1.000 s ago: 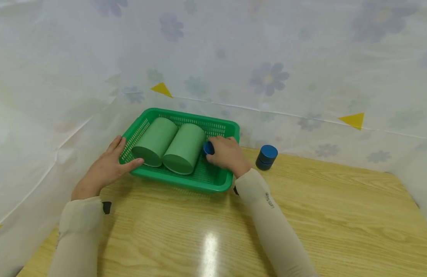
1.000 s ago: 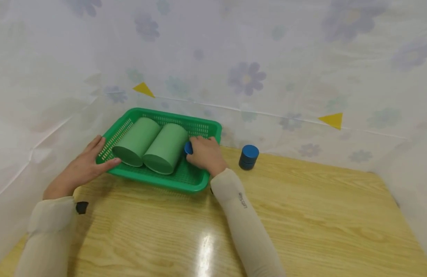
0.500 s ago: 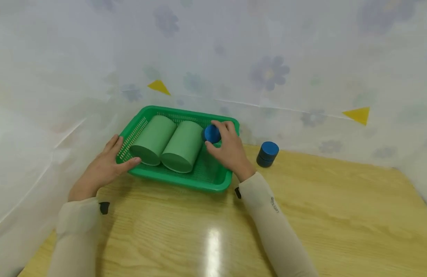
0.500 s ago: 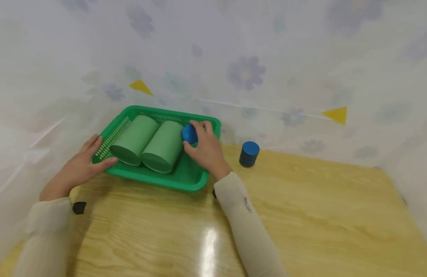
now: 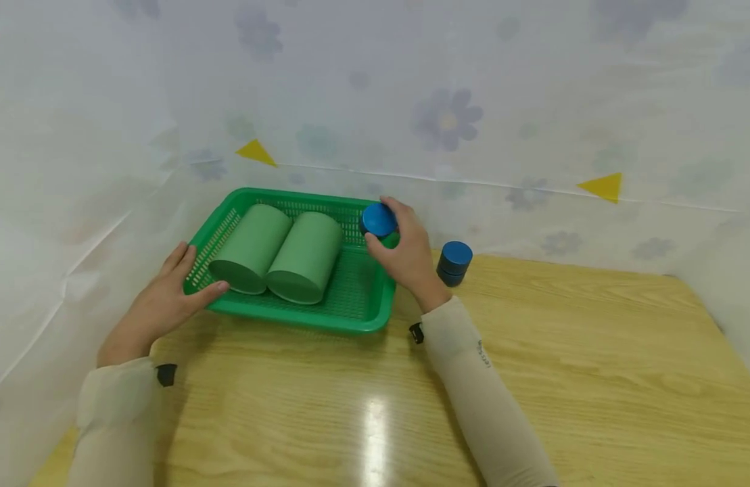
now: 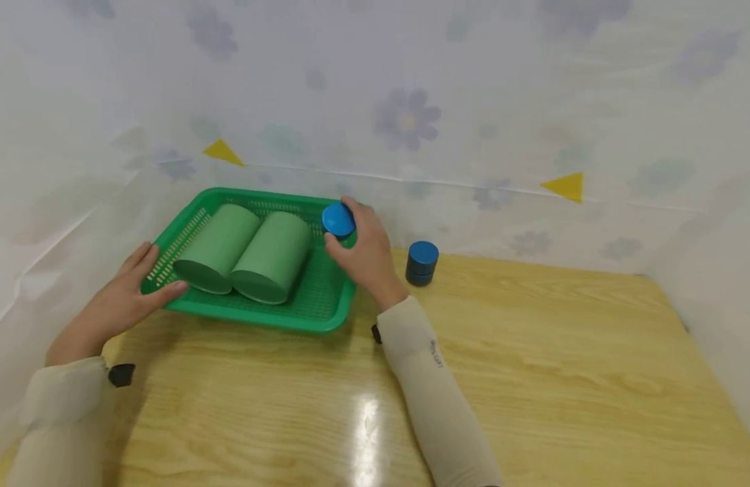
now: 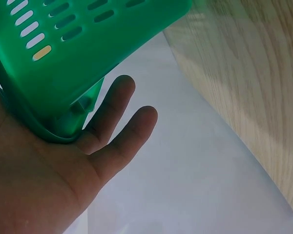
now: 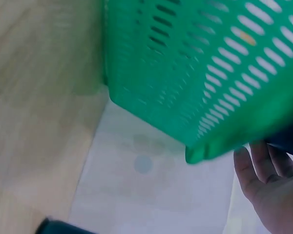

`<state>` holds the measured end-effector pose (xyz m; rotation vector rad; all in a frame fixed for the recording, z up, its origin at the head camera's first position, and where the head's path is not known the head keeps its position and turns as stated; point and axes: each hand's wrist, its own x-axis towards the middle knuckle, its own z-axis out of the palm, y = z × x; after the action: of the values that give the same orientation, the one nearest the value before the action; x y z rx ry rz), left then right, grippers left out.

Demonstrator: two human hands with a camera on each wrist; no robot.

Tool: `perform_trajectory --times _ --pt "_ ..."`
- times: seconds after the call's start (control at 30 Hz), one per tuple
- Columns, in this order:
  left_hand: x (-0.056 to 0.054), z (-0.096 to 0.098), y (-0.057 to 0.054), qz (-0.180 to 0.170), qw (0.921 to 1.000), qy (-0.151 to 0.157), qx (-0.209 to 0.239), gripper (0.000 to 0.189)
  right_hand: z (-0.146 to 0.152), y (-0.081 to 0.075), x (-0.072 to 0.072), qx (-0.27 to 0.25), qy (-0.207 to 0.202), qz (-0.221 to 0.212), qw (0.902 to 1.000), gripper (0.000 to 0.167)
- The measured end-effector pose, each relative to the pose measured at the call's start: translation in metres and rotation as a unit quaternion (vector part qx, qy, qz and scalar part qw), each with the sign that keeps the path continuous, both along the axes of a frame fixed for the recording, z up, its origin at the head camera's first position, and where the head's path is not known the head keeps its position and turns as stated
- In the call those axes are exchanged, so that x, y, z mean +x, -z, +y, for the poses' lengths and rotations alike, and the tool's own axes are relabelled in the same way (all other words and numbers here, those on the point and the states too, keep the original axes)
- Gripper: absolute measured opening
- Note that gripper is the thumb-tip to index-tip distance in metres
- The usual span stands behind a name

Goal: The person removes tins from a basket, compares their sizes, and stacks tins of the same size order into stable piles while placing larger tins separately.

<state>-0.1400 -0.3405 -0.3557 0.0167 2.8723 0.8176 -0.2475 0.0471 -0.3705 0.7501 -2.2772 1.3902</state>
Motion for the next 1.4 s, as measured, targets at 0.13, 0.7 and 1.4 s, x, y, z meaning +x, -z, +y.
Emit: perform_trajectory --times 0.13,0.7,1.4 --pt "0.001 0.000 0.000 0.000 1.0000 -0.001 0.003 0.103 0.015 -0.008 0.000 -0.023 0.015 -0.012 0.9995 0.065" --pt "0.000 -0.004 0.001 -0.003 1.0000 0.004 0.003 0.103 0.084 -0.023 0.000 -0.023 0.047 -0.103 0.9933 0.067" --pt "-0.001 -0.002 0.000 -0.008 0.9999 0.003 0.005 0.103 0.127 -0.022 0.005 0.050 0.082 -0.223 0.9701 0.076"
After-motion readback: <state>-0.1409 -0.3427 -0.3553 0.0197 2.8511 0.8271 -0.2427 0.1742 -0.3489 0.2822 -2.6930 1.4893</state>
